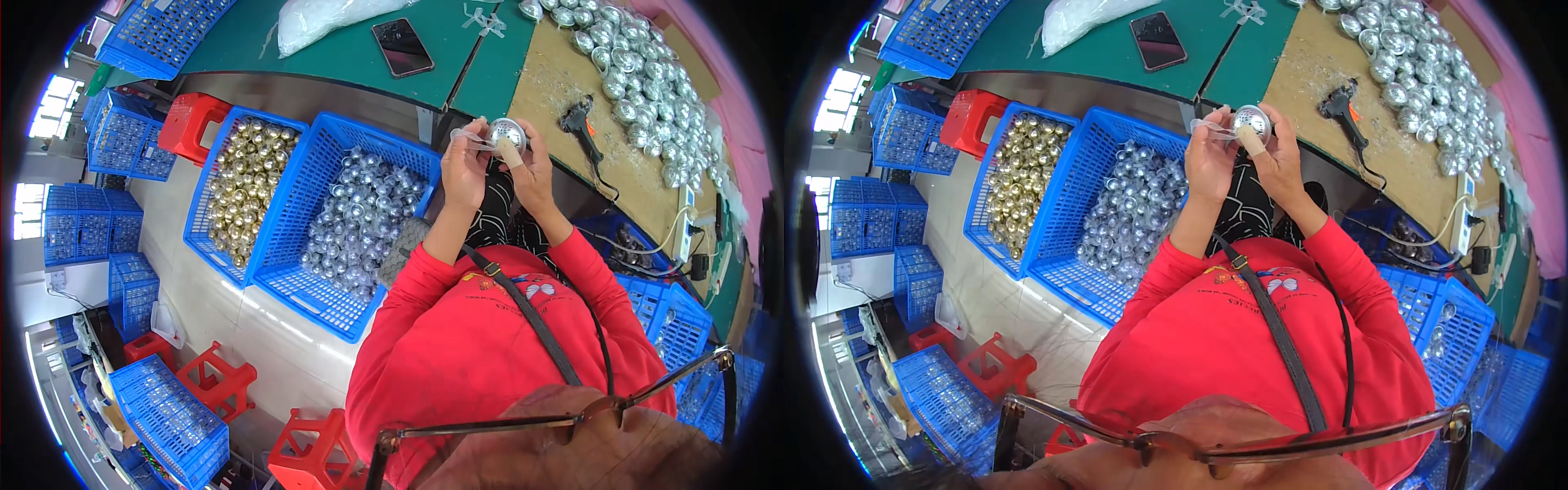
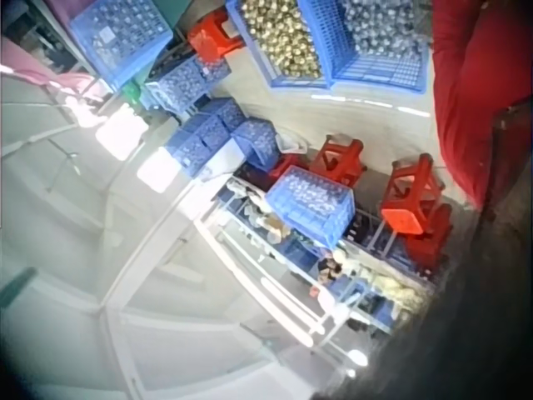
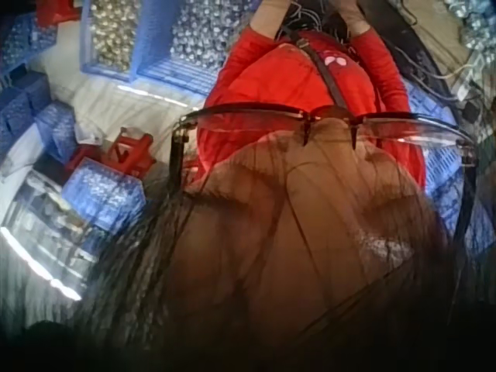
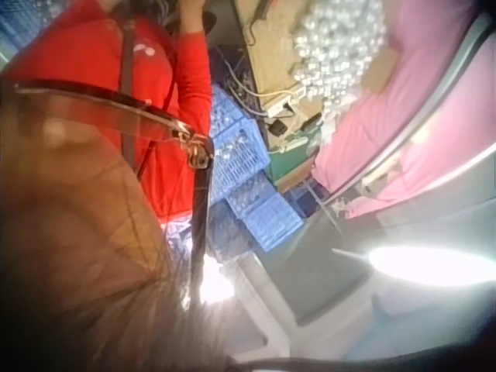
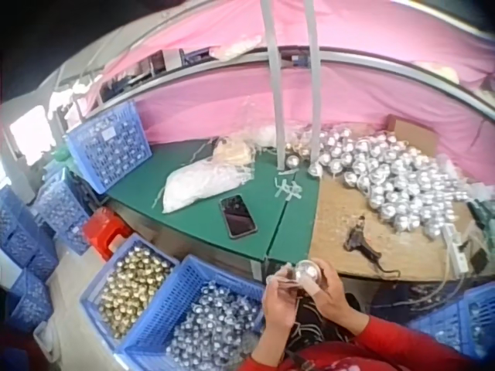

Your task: The worker is assembling small silver spherical components by applying hot glue and attaching caps to them at a factory workstation.

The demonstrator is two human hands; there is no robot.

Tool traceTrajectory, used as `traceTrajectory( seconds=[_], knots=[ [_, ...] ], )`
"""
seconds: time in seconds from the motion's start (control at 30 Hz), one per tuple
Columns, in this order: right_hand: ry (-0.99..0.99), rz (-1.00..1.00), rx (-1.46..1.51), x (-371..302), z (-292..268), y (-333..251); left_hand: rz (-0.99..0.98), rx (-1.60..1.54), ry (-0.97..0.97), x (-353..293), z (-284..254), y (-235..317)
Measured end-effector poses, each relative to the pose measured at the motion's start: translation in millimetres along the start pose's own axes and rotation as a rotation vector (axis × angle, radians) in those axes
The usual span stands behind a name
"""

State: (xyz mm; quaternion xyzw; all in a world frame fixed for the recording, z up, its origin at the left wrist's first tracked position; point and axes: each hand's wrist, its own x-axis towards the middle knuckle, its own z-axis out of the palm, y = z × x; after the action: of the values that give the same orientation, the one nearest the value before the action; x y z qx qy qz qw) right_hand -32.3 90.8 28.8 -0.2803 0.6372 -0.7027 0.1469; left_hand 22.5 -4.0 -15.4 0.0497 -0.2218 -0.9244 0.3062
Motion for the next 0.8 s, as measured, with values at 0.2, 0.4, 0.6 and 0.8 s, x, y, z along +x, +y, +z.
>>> traceTrajectory(
  seconds=[0.2, 0.4, 0.6, 0.8],
  knots=[
    [0.030, 0.103, 0.108, 5.2, 5.5, -9.2, -0.151, -0.140, 0.046, 6.5, -10.9, 9.8],
    [0.070, 0.064, 0.039, 20.9, -9.8, -20.3, -0.215, 0.297, -0.070, 8.4, -43.8, 28.2],
    [0.055, -0.005, -0.093, 21.3, -3.4, -20.3, -0.165, 0.891, -0.243, -5.3, -53.1, 15.8],
    [-0.072, -0.145, -0.260, 16.8, 4.1, -8.0, -0.017, 0.600, -0.353, 12.7, -20.4, 1.0]
  ],
)
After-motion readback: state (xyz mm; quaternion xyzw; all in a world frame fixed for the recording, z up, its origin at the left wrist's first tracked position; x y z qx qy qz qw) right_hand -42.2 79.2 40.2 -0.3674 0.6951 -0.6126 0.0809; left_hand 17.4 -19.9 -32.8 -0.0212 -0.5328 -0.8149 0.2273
